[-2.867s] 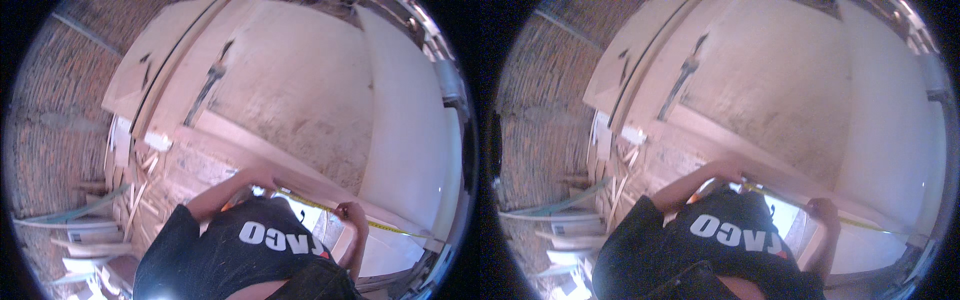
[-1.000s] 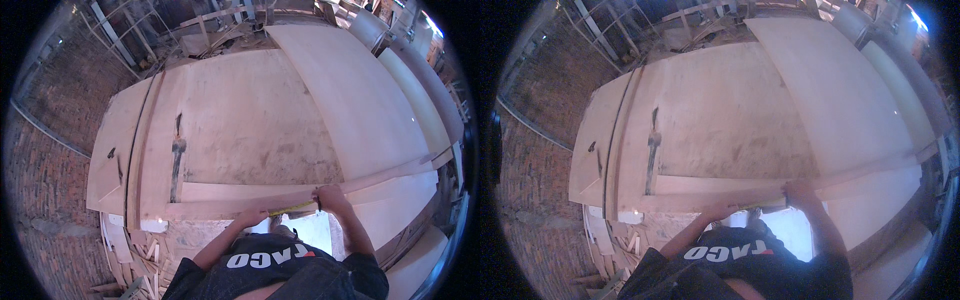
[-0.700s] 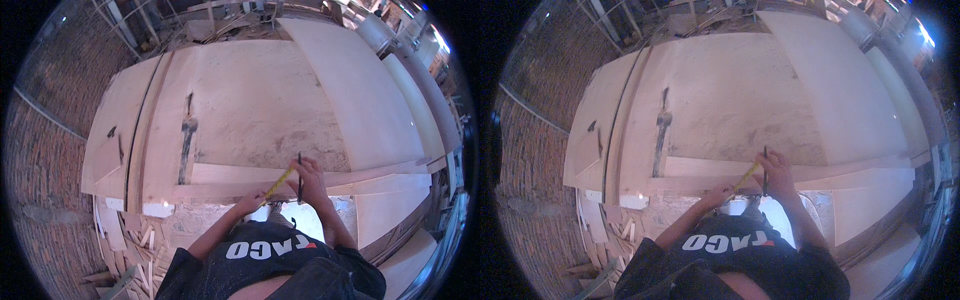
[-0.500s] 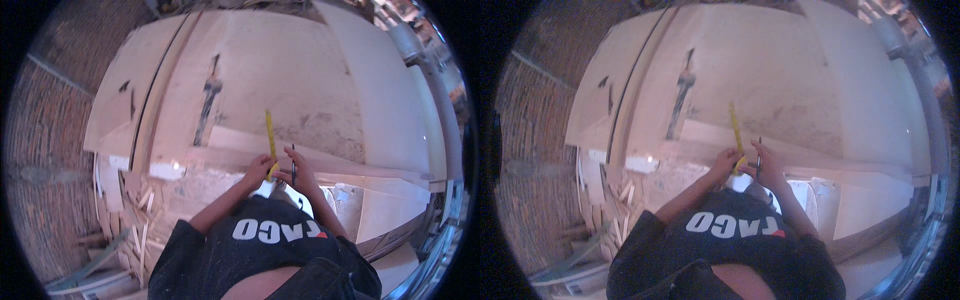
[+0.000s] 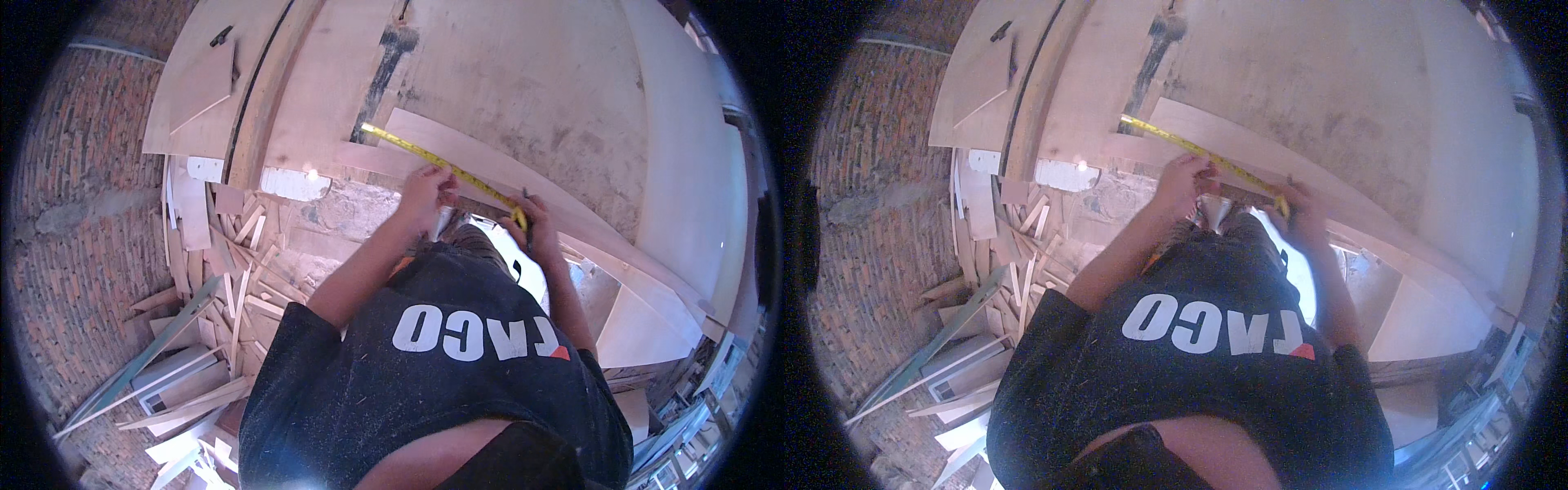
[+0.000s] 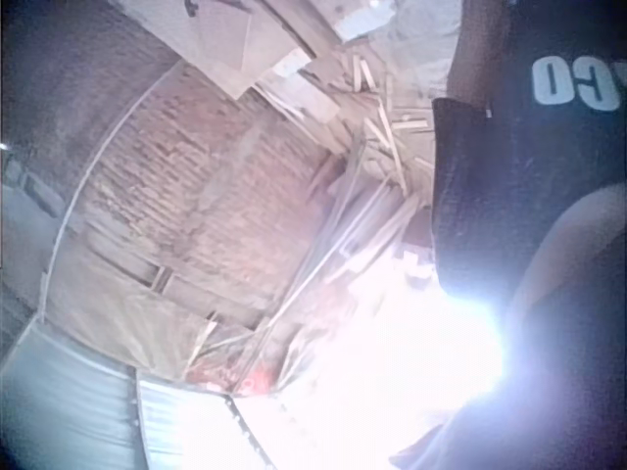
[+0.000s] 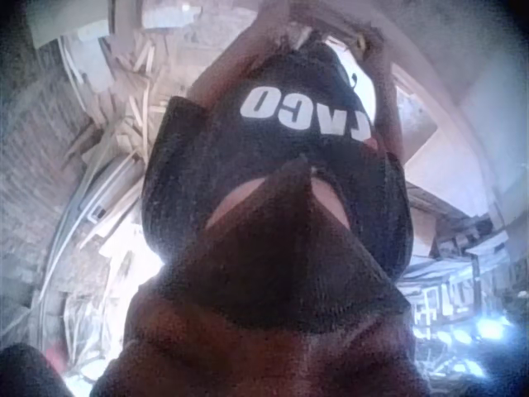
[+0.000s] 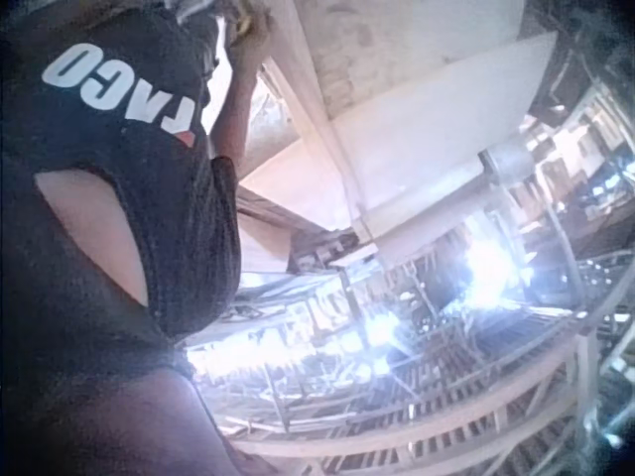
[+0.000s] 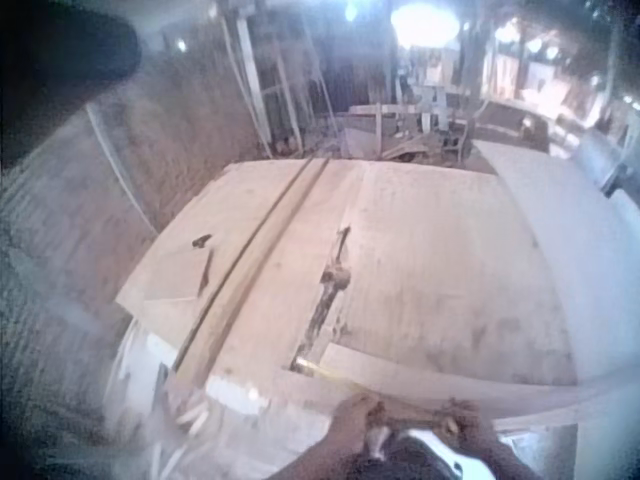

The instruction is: The person measures and marks wooden planks with a tape measure and pencil, then hammers nails to attach the planks to a larger wooden board. The person repeatedly positions, measures, and fastens pieces to build a wooden structure.

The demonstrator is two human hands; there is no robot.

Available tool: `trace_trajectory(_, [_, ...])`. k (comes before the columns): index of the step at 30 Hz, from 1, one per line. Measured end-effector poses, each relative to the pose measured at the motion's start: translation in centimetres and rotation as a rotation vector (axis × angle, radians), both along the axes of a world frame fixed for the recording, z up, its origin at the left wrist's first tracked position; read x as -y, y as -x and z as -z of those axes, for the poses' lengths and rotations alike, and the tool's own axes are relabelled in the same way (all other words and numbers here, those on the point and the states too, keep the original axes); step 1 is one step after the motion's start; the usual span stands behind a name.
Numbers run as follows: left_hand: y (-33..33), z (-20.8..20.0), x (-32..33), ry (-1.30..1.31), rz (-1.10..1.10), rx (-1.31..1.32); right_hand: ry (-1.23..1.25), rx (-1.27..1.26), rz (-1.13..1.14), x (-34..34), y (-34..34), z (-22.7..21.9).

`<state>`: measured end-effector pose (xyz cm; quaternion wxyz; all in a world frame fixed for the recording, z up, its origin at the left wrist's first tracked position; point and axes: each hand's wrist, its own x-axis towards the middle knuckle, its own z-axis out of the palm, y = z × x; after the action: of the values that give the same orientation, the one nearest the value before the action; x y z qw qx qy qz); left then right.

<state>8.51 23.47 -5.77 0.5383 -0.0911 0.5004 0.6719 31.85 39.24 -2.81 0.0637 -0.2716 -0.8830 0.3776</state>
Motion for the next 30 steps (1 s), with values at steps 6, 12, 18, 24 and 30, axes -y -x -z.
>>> trace_trajectory(6, [8.2, -0.2, 3.9, 0.305, 0.223, -0.166, -0.175, -0.109, 0.052, -8.9, -8.5, 2.4])
trace_trajectory(12, [14.6, 2.9, 11.1, 0.643, -0.117, -0.636, -0.174, 0.033, 0.089, -11.0, -9.3, 3.3])
trace_trajectory(18, [18.2, 7.0, 12.4, 0.697, -0.098, -0.918, -0.21, 0.047, 0.069, -8.0, -7.0, 5.5])
trace_trajectory(24, [19.6, 8.4, 11.2, 0.591, -0.124, -0.901, -0.233, 0.039, 0.101, -5.6, -5.1, 4.9])
trace_trajectory(30, [21.7, 11.0, 12.6, 0.521, -0.048, -0.855, -0.299, 0.082, 0.09, -5.1, -4.0, 4.8])
